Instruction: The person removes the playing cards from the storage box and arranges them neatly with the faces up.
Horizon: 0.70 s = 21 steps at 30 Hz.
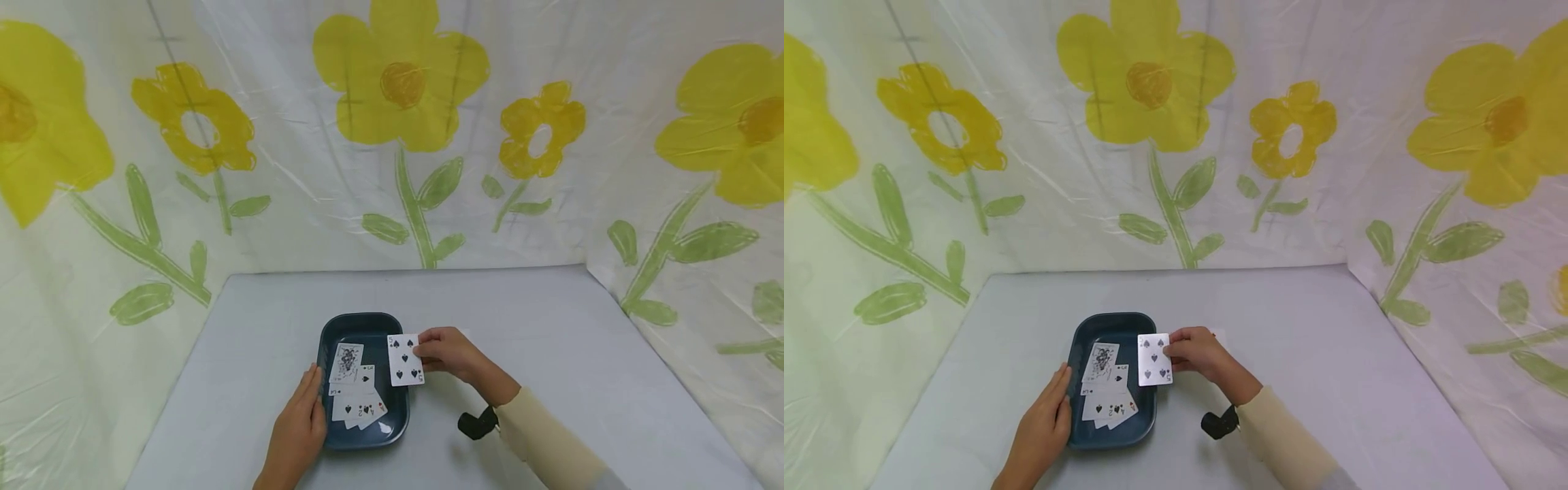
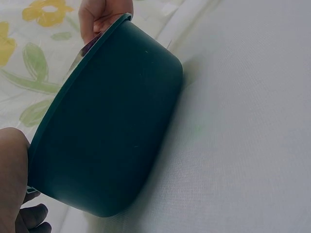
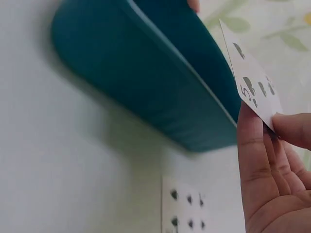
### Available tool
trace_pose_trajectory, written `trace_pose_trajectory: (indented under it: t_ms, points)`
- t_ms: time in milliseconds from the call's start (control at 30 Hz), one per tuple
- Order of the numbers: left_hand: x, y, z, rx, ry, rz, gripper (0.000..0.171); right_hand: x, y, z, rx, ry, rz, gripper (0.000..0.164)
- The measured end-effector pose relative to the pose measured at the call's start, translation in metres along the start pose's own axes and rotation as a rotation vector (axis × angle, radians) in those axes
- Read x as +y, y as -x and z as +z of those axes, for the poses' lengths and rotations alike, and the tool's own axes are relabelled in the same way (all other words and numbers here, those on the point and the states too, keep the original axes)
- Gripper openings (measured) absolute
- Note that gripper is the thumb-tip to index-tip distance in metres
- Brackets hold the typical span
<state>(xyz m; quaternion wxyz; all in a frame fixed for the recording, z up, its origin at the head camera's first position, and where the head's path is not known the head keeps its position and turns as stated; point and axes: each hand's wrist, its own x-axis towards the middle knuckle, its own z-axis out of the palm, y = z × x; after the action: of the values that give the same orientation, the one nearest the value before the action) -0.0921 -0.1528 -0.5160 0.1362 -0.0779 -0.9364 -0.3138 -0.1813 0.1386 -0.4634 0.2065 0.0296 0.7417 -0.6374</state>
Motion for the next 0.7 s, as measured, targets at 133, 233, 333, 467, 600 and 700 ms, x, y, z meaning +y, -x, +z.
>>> trace_pose_trajectory:
  t_ms: [133,233,333,467,600,700]
  points:
    - [0.0,0.0,0.001,-0.002,0.002,-0.001,0.049,0.002,0.003,-0.019,0.033,0.002,0.007,0.024]
    - [0.0,0.0,0.001,-0.004,-0.002,-0.002,0.049,0.005,0.004,-0.033,0.055,-0.004,0.012,0.025]
    - [-0.001,0.001,0.001,-0.006,-0.009,-0.008,0.05,0.009,0.004,-0.046,0.09,-0.019,0.016,0.026]
    - [-0.002,0.002,0.001,-0.013,-0.008,-0.018,0.05,0.016,0.001,-0.061,0.152,-0.037,0.035,0.026]
    - [-0.003,0.002,0.002,-0.019,-0.004,-0.016,0.049,0.022,0.0,-0.076,0.192,-0.026,0.05,0.028]
    - [-0.002,0.002,0.002,-0.017,-0.001,-0.017,0.049,0.026,0.001,-0.085,0.211,-0.007,0.052,0.029]
